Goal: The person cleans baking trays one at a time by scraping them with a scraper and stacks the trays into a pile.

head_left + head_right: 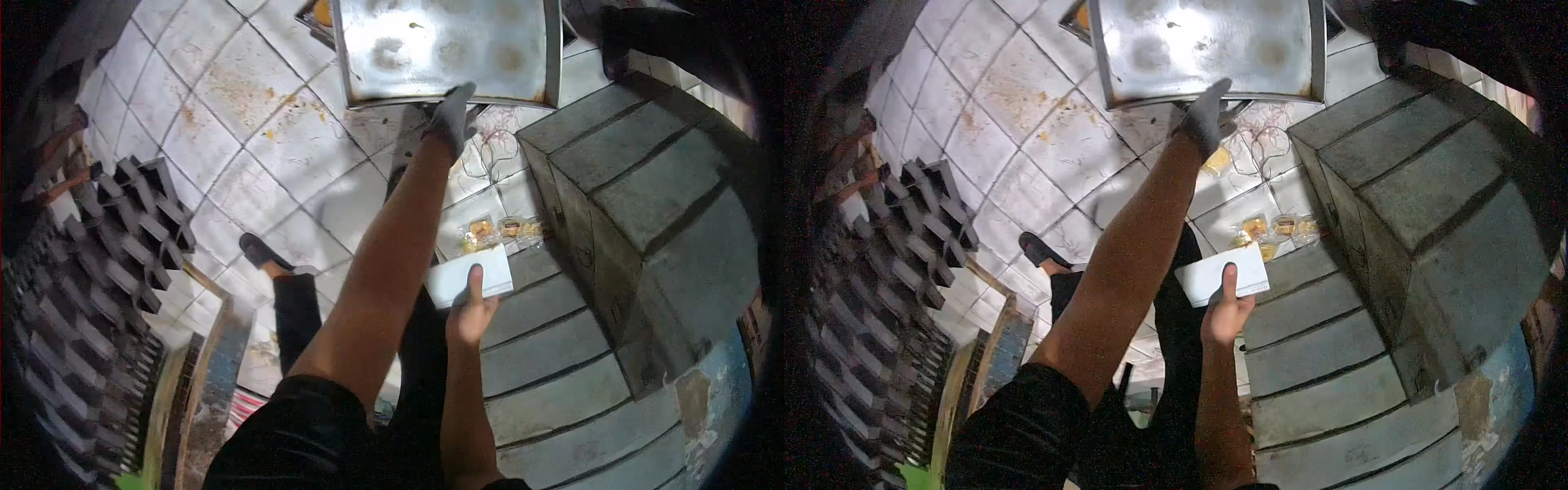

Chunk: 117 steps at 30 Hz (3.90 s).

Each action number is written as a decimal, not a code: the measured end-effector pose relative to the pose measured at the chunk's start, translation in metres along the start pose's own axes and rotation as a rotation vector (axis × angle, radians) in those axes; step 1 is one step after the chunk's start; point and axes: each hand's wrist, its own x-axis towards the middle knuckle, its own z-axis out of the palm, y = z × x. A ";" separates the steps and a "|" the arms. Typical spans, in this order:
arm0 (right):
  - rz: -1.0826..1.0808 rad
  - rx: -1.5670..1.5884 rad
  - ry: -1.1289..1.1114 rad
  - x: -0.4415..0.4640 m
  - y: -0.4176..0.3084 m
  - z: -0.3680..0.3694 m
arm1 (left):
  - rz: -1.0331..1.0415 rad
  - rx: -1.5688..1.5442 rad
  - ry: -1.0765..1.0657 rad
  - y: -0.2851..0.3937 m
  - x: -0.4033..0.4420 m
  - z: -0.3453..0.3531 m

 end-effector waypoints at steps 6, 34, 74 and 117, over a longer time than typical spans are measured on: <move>0.076 0.133 0.022 0.017 -0.008 0.002 | 0.172 -0.538 -0.133 -0.047 0.070 -0.005; -1.509 -0.462 -1.039 -0.714 -0.068 0.412 | 1.197 0.131 0.627 0.217 -0.968 -0.438; -2.218 -0.127 -1.564 -0.767 -0.190 0.243 | 1.720 -0.528 0.671 0.162 -1.086 -0.281; -1.253 0.752 -1.262 -0.905 -0.316 0.213 | 1.979 -1.112 0.278 0.272 -1.398 -0.352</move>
